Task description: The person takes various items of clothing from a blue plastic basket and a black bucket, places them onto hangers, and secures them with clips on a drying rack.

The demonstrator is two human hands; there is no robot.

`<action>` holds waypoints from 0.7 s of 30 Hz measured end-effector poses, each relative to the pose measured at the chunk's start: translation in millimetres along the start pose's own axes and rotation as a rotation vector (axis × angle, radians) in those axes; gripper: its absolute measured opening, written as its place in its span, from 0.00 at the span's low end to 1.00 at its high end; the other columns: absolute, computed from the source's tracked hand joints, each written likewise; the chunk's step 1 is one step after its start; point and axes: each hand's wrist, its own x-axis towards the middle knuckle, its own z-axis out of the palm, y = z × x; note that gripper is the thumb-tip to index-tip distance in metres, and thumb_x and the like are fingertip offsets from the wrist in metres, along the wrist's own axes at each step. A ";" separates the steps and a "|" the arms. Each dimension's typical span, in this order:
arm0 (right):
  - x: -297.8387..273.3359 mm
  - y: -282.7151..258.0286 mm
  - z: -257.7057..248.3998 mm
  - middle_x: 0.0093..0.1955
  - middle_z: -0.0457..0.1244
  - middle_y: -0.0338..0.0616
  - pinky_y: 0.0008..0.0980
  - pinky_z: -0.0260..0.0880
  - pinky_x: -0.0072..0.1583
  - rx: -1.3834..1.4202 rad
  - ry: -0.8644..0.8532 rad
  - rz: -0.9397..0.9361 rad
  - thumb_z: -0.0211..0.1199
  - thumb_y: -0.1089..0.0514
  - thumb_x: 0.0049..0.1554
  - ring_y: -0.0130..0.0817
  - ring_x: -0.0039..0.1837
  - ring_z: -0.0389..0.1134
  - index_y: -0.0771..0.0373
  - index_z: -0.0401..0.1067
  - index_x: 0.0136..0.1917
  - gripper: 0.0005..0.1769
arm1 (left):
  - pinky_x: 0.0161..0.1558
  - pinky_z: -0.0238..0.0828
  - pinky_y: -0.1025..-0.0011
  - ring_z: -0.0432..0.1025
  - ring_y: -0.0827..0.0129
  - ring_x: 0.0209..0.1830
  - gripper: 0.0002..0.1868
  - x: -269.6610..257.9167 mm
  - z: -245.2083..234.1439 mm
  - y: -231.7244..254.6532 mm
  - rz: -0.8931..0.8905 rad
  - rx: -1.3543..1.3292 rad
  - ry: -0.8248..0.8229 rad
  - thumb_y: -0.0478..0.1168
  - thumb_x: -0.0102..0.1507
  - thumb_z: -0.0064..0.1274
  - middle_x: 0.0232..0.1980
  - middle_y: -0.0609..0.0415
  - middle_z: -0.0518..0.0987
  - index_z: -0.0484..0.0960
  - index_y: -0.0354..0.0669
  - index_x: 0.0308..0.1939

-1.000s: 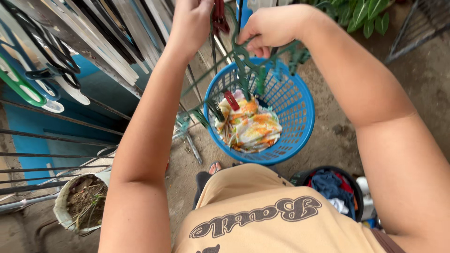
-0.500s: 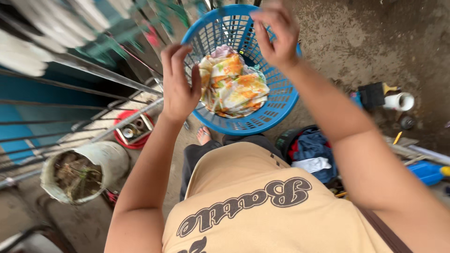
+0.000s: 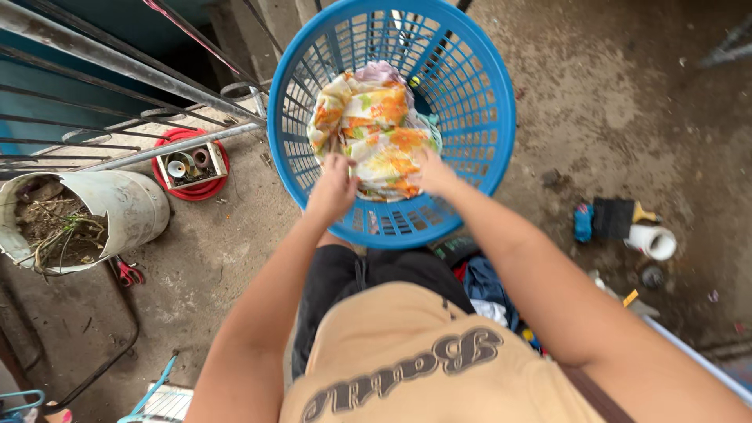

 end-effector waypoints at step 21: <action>-47.1 -184.6 -179.8 0.50 0.72 0.43 0.27 0.75 0.54 1.163 -0.061 0.097 0.60 0.72 0.58 0.25 0.49 0.73 0.68 0.78 0.56 0.13 | 0.61 0.67 0.54 0.67 0.38 0.60 0.43 15.9 47.5 -74.3 0.153 0.007 0.034 0.34 0.52 0.64 0.59 0.33 0.68 0.60 0.33 0.69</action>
